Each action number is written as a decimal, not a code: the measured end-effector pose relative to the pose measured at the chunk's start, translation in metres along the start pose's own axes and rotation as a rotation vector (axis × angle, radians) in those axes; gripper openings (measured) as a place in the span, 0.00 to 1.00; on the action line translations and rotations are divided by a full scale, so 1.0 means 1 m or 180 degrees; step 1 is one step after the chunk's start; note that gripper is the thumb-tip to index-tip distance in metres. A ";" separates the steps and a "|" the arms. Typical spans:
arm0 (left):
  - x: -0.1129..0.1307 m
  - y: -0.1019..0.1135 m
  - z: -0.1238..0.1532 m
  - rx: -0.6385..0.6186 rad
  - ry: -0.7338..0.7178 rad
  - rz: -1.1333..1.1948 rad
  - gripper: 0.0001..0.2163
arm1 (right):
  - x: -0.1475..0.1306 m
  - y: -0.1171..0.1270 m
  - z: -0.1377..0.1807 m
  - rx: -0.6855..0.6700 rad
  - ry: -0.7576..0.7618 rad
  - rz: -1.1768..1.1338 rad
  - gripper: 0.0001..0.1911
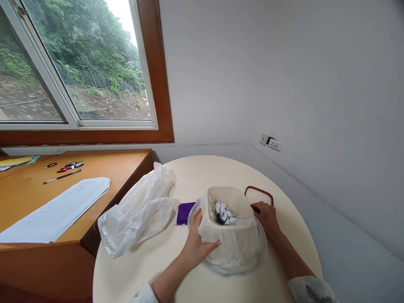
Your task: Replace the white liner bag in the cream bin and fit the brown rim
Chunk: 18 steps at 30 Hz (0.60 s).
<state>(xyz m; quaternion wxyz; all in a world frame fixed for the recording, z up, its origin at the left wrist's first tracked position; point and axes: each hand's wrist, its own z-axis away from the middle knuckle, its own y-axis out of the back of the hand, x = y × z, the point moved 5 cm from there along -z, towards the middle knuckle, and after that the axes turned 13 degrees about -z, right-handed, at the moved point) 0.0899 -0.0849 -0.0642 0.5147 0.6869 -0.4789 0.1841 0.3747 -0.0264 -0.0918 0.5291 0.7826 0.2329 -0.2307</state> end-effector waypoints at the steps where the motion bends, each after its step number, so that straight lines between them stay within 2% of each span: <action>1: -0.002 0.000 0.000 0.0049 0.0075 -0.0009 0.38 | 0.001 0.001 0.000 0.0013 -0.0029 0.0035 0.12; 8: -0.007 0.002 -0.002 0.0206 0.0231 -0.0024 0.33 | 0.007 0.003 0.001 0.0089 -0.0153 0.0135 0.14; 12: 0.001 0.009 -0.001 0.0191 0.0055 0.0034 0.36 | 0.005 0.009 0.001 0.0597 -0.0006 0.0074 0.16; 15: 0.004 0.023 -0.002 0.0350 -0.0016 0.0190 0.31 | 0.001 0.012 0.003 0.0853 0.0056 -0.0390 0.18; 18: -0.009 0.039 -0.007 0.0654 0.0409 0.0285 0.21 | -0.005 0.012 0.007 0.0761 -0.0110 -0.1191 0.20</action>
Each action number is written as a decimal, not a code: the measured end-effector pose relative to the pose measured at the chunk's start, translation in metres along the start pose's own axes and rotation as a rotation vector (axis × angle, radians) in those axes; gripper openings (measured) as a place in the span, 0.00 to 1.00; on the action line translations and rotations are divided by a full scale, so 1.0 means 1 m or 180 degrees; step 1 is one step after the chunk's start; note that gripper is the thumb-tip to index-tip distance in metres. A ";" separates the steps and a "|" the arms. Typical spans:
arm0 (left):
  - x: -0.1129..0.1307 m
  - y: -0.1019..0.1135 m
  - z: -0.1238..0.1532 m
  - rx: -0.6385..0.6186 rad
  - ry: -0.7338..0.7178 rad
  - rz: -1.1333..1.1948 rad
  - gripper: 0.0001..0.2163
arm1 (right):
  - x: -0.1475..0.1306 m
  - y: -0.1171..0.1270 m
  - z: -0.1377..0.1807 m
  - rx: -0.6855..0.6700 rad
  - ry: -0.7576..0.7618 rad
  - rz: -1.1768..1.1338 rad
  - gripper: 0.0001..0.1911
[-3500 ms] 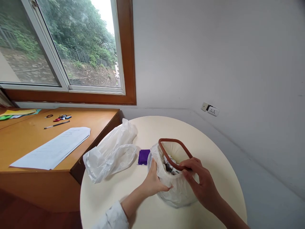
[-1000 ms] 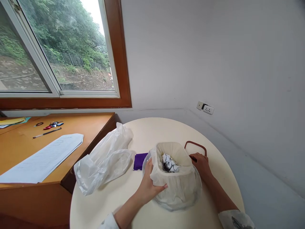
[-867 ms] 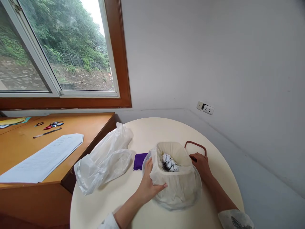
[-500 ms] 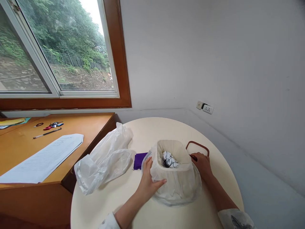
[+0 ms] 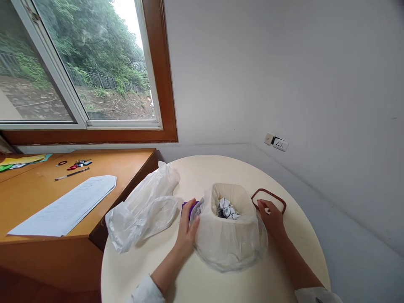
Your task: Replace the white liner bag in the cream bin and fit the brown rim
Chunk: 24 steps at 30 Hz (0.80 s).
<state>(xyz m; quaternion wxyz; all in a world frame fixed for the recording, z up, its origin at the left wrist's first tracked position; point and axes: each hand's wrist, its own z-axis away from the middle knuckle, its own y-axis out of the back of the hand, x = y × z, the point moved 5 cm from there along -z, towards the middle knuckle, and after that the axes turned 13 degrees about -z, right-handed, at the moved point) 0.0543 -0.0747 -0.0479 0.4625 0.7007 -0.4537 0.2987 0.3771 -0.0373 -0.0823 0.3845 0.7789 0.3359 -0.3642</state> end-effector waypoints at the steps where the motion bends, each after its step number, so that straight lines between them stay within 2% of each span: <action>1: -0.007 0.004 -0.004 0.0083 0.0201 -0.0035 0.20 | -0.002 -0.001 0.002 -0.0053 -0.0129 -0.0231 0.20; 3: -0.020 0.008 -0.011 0.0115 0.0547 -0.0191 0.19 | -0.008 -0.004 0.008 -0.0173 -0.0323 -0.0621 0.20; 5: -0.031 0.008 -0.015 -0.0056 0.0773 -0.0483 0.20 | -0.016 -0.007 0.012 -0.0320 -0.0394 -0.0952 0.21; 9: -0.037 0.005 -0.018 -0.0573 0.0900 -0.1328 0.23 | -0.022 -0.015 0.017 -0.0606 -0.0455 -0.1339 0.20; 12: -0.037 0.006 -0.017 -0.0678 0.0913 -0.2002 0.25 | -0.018 -0.019 0.018 -0.0732 -0.0545 -0.1473 0.21; 19: -0.051 0.005 -0.017 -0.0539 0.0569 -0.3316 0.25 | -0.012 -0.020 0.019 -0.0592 -0.0638 -0.1386 0.23; 24: -0.051 0.005 -0.017 -0.0178 0.0057 -0.3198 0.21 | -0.006 -0.020 0.018 -0.0654 -0.0604 -0.1284 0.22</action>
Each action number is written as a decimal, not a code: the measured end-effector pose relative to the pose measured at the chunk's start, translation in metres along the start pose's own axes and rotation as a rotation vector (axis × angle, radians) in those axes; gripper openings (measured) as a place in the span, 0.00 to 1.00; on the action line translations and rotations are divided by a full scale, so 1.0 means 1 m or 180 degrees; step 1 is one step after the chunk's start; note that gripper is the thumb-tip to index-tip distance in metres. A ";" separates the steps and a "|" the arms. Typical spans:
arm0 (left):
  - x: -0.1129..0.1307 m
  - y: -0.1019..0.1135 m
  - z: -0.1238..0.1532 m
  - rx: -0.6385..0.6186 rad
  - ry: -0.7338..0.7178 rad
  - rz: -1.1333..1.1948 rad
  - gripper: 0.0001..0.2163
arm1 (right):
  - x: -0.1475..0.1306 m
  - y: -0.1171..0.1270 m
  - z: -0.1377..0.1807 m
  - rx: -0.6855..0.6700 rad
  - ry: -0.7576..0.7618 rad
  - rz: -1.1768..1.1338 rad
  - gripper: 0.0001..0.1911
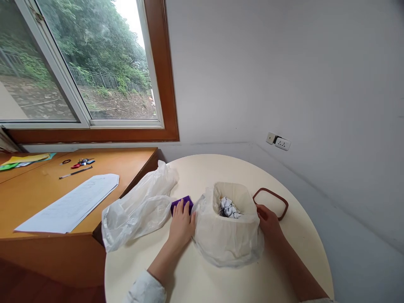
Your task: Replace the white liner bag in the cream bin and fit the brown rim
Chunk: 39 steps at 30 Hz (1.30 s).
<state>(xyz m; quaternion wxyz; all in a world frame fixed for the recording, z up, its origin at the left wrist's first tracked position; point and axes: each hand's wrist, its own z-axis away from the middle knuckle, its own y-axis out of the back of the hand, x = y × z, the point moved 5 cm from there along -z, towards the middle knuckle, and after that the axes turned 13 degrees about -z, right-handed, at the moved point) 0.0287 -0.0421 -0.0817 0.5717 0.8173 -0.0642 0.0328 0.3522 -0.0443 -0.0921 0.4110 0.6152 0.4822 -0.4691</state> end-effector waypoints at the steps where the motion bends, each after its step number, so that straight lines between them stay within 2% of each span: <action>1: 0.001 0.003 0.001 0.0140 -0.0064 0.0107 0.19 | 0.001 0.001 -0.001 -0.0015 -0.0004 0.0016 0.21; 3: 0.004 0.010 0.003 0.0258 -0.0132 0.0307 0.15 | 0.002 0.003 -0.001 -0.0055 -0.0051 0.0083 0.20; 8: 0.013 0.016 0.007 -0.0060 -0.0230 0.0717 0.09 | -0.004 0.000 0.003 -0.0321 -0.0247 0.0369 0.19; 16: 0.020 0.024 0.005 -0.0141 -0.0397 0.1036 0.11 | -0.029 -0.009 0.013 -0.0457 -0.0185 0.0351 0.14; 23: 0.025 0.022 0.005 -0.0222 -0.0528 0.1205 0.07 | -0.028 -0.012 0.016 -0.0455 -0.0183 0.0266 0.16; 27: 0.024 0.022 0.005 -0.0181 -0.0461 0.1411 0.07 | -0.021 -0.009 0.012 -0.0278 -0.0154 0.0227 0.16; 33: 0.016 0.025 0.006 -0.0021 -0.0086 0.1950 0.10 | -0.011 0.007 0.004 -0.0009 -0.0312 0.0030 0.21; 39: 0.001 0.037 -0.004 0.0166 0.0346 0.2485 0.10 | -0.016 0.024 0.001 0.0462 -0.0346 -0.0228 0.25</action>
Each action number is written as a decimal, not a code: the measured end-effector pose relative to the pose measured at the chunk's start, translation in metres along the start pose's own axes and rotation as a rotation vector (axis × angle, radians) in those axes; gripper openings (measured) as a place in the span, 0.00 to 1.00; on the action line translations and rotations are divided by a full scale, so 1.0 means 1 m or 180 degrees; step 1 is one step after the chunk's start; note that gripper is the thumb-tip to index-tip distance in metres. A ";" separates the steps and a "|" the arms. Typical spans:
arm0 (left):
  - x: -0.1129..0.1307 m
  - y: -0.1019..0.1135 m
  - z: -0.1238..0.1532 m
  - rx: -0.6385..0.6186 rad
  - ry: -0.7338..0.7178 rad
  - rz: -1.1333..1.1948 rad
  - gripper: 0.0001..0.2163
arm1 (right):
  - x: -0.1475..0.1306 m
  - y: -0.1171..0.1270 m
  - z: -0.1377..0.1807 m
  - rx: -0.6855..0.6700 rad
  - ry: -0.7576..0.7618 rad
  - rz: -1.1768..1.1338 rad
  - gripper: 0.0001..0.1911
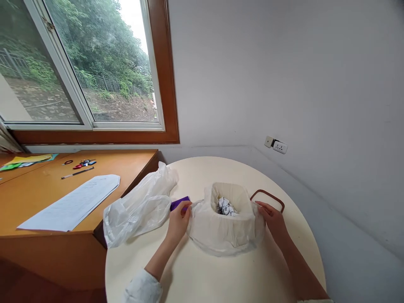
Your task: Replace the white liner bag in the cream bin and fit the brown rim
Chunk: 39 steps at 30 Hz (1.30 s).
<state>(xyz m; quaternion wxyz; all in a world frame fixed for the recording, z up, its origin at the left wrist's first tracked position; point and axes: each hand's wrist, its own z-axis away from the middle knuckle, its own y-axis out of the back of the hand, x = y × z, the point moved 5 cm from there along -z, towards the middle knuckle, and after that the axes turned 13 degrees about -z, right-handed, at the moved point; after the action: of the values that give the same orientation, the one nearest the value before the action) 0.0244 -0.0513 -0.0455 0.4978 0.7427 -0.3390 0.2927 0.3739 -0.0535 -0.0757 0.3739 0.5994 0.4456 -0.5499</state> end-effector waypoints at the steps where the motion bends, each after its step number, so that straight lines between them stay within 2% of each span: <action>1: 0.001 0.004 -0.003 0.0051 0.0045 0.0060 0.10 | -0.003 0.001 0.000 0.0048 -0.0004 -0.0031 0.25; 8: 0.020 0.034 -0.021 0.0254 0.0215 0.0316 0.12 | -0.038 0.000 -0.003 0.0077 0.0062 -0.0110 0.29; 14: 0.041 0.055 -0.032 0.0450 0.0062 0.0575 0.12 | -0.072 -0.004 -0.006 0.0008 0.0165 -0.0628 0.32; 17: 0.046 0.065 -0.032 0.0527 0.0006 0.0669 0.11 | -0.085 -0.002 -0.004 -0.0042 0.0215 -0.0922 0.33; 21: 0.047 0.076 -0.030 0.0533 0.0002 0.0811 0.10 | -0.095 0.006 0.001 -0.0152 0.0315 -0.0897 0.31; 24: 0.043 0.080 -0.029 0.0209 0.0164 0.0808 0.09 | -0.098 0.015 0.005 -0.0224 0.0225 -0.0779 0.28; 27: 0.042 0.080 -0.028 -0.0355 0.0174 0.0665 0.06 | -0.101 0.021 0.010 -0.0362 -0.0020 -0.0670 0.23; 31: 0.052 0.083 -0.022 -0.1036 -0.0027 0.0412 0.05 | -0.107 0.020 0.020 -0.0796 -0.0417 -0.0434 0.20; 35: 0.077 0.091 -0.012 -0.1655 -0.0431 -0.0234 0.06 | -0.121 0.017 0.032 -0.1332 -0.0580 0.0360 0.23; 37: 0.087 0.096 -0.006 -0.1949 -0.0666 -0.0787 0.13 | -0.134 0.011 0.041 -0.1788 -0.0548 0.0671 0.21; 39: 0.093 0.099 -0.003 -0.2172 -0.0861 -0.1300 0.27 | -0.149 0.005 0.049 -0.2222 -0.0515 0.0893 0.22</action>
<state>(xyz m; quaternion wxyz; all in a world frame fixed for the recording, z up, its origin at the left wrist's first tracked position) 0.0007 -0.0954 0.0807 0.7141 0.6189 -0.3245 -0.0413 0.3623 -0.1196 0.0658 0.6611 0.4458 0.4887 -0.3540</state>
